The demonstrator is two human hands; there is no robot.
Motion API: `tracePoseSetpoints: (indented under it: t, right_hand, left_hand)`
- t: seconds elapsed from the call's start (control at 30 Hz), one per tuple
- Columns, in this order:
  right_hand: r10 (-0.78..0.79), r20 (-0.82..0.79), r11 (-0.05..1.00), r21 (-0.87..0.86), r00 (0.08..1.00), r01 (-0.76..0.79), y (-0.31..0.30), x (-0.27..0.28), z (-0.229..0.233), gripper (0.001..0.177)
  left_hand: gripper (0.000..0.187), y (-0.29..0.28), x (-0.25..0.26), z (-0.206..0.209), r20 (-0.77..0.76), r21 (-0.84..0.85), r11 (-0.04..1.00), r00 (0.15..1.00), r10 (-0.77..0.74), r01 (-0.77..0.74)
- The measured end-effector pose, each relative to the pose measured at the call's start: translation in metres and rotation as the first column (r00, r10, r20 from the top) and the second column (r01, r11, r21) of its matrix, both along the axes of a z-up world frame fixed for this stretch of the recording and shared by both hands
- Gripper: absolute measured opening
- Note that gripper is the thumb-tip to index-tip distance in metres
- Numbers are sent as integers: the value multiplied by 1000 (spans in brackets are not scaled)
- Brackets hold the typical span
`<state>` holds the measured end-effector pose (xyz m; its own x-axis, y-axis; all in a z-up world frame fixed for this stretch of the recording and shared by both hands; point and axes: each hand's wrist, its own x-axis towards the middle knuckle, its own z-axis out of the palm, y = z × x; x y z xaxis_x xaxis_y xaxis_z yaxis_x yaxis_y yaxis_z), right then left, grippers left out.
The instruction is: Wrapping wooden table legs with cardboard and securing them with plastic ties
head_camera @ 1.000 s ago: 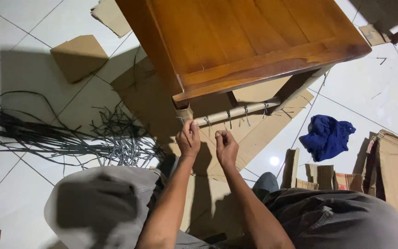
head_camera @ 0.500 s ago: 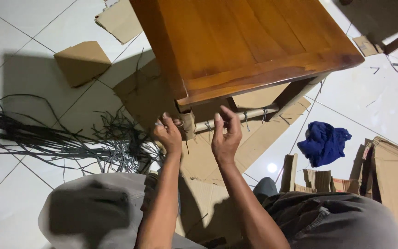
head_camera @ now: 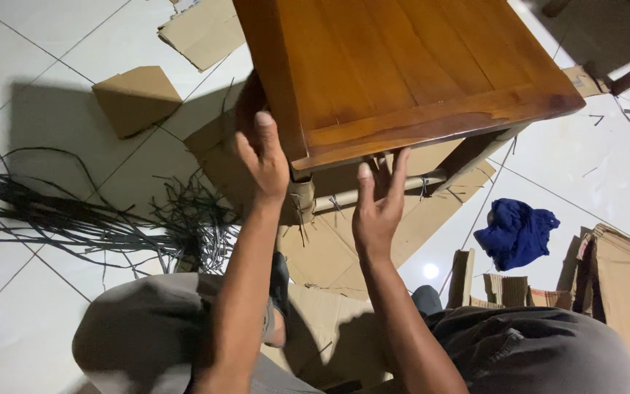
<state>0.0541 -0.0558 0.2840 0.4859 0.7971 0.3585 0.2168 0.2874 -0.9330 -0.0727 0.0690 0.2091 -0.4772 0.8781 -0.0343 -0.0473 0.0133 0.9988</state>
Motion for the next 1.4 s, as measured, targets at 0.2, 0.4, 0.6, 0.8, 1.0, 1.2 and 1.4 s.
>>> tracePoseSetpoints:
  t: [0.2,0.4,0.6,0.8,1.0,1.2,1.4]
  right_hand:
    - [100,8,995,-13,995,-100,4,12,-19,88]
    - [134,-30,988,-72,991,-136,19,39,-22,80]
    - [163,-46,986,-29,986,-164,66,97,-19,73]
    - [137,37,983,-126,990,-131,138,183,-23,64]
    - [361,263,790,-597,895,-143,144,218,54,73]
    - [389,805,814,-528,449,242,145,194,70,67]
    - [387,389,873,139,836,-468,122,118,112,50]
  left_hand:
    - [26,-15,20,57,-71,728,672,959,273,-137]
    - [27,-3,44,36,106,653,729,978,177,-203]
    - [30,22,69,37,-124,654,753,971,205,-75]
    - [15,51,107,50,-192,654,748,981,16,115]
    - [20,100,122,39,-496,499,802,867,-49,330]
    - [25,71,46,129,-856,183,719,468,-218,670]
    - [35,106,8,56,-763,-13,904,580,-286,428]
